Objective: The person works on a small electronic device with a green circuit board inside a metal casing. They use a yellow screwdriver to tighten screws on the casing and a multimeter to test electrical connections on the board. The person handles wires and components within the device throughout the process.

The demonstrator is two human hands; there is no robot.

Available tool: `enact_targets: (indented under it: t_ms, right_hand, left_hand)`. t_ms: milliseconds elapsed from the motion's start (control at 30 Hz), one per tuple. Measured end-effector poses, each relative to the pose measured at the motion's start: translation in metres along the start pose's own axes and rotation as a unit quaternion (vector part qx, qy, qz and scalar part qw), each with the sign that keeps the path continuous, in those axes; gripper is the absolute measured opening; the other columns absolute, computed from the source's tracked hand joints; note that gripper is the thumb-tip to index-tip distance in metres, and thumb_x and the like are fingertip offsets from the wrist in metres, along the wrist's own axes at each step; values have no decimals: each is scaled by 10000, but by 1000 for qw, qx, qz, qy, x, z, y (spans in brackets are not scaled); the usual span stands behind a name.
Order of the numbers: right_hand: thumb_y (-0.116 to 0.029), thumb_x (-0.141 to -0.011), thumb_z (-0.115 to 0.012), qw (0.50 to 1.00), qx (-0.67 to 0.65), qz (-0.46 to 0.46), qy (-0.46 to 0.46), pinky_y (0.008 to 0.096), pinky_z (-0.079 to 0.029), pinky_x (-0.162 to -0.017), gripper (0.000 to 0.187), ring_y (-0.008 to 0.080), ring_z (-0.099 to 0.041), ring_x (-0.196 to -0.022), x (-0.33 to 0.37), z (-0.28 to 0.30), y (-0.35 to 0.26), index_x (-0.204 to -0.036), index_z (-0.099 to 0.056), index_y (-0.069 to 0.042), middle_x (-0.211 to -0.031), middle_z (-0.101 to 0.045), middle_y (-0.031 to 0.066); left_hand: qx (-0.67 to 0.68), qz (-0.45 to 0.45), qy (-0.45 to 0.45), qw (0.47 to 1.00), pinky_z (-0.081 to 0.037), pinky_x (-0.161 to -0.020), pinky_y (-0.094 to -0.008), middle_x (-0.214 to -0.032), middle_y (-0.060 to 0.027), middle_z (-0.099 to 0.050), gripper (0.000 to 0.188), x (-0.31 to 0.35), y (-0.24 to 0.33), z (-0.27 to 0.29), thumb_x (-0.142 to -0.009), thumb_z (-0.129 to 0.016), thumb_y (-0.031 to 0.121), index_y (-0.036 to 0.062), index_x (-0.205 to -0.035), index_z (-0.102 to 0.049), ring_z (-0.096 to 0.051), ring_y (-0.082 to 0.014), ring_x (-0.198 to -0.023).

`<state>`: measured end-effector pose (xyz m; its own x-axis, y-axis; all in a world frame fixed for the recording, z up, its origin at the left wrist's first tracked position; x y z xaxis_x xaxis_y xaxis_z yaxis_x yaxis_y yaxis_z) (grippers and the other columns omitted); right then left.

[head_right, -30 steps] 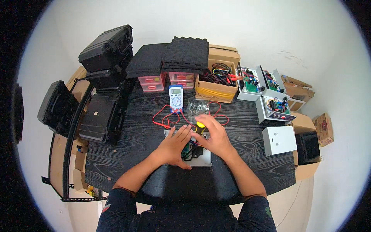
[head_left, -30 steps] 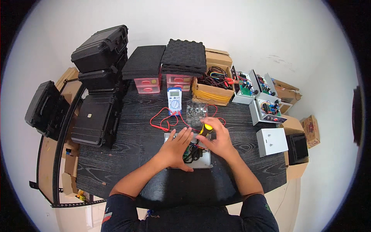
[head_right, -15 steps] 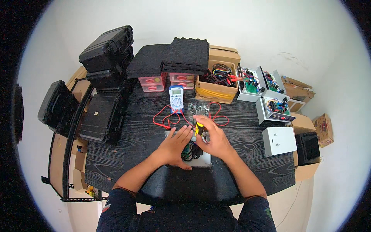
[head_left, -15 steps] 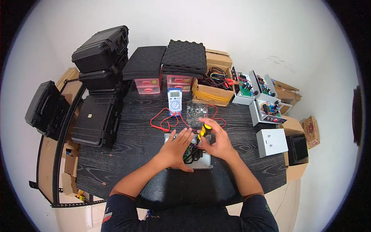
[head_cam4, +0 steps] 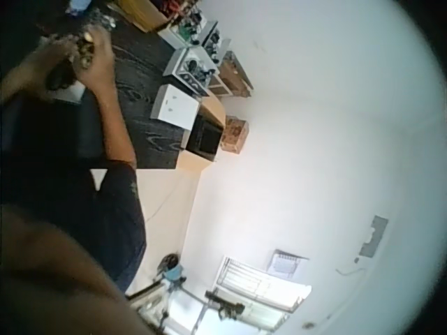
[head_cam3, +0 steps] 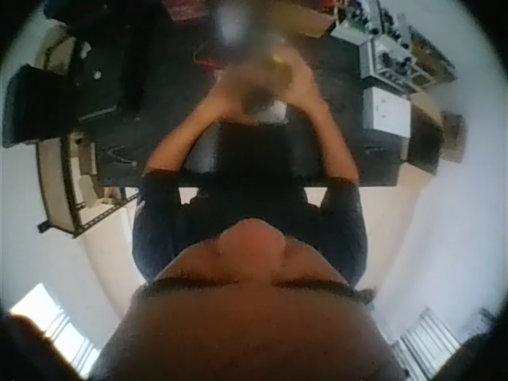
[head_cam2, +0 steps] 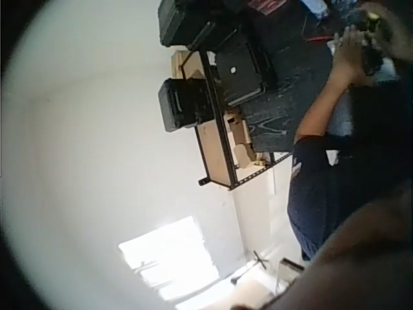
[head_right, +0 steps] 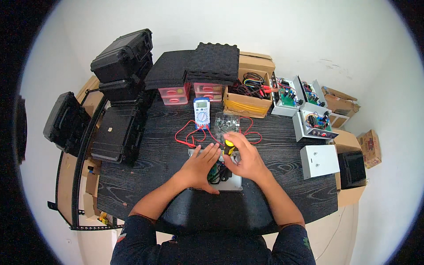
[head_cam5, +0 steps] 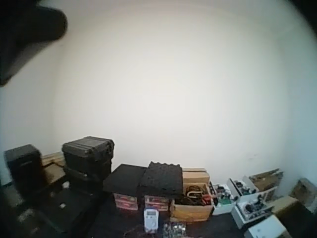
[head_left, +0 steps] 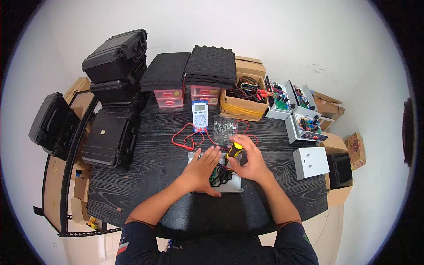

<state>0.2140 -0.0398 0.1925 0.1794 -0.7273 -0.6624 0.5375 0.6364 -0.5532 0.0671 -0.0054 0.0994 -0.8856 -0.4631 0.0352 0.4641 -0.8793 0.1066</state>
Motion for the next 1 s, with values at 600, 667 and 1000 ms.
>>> enact_targets:
  t_ms: [600,667,1000]
  right_hand:
    - [-12,-847,-828,994,83,7,66,462,-538,-1028,706,392,-670,-1196,9,6,4,-1462,-485,-48,-1288,-665,220]
    - [-4,-832,-839,992,27,16,120,459,-540,-1010,759,377,-673,-1167,21,13,9,-1484,-453,-46,-1265,-666,220]
    - [58,-818,-816,998,12,55,30,397,-592,-836,901,240,-693,-955,31,6,-19,-1575,-356,-104,-1279,-631,200]
  left_hand:
    - [1,1,-6,1000,-120,-1305,-591,-1742,-232,-182,1488,0,1,4,-647,-725,899,-69,-1650,-206,-129,-352,-1635]
    - [2,0,-5,1000,-121,-1305,-589,-1741,-232,-186,1489,0,1,3,-643,-733,894,-69,-1650,-207,-129,-352,-1635]
    - [14,1,-1,1000,-125,-1305,-590,-1736,-242,-199,1491,-1,0,1,-622,-764,874,-71,-1644,-228,-135,-362,-1636]
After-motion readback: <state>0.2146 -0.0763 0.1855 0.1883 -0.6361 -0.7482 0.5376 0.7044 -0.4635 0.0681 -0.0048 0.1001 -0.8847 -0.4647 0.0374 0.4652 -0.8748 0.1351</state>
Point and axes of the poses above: each hand's wrist, its own x-axis away from the middle knuckle, its own z-axis out of the back of the hand, y = z × x, the point moved 8 cm from there along -x, towards the middle knuckle
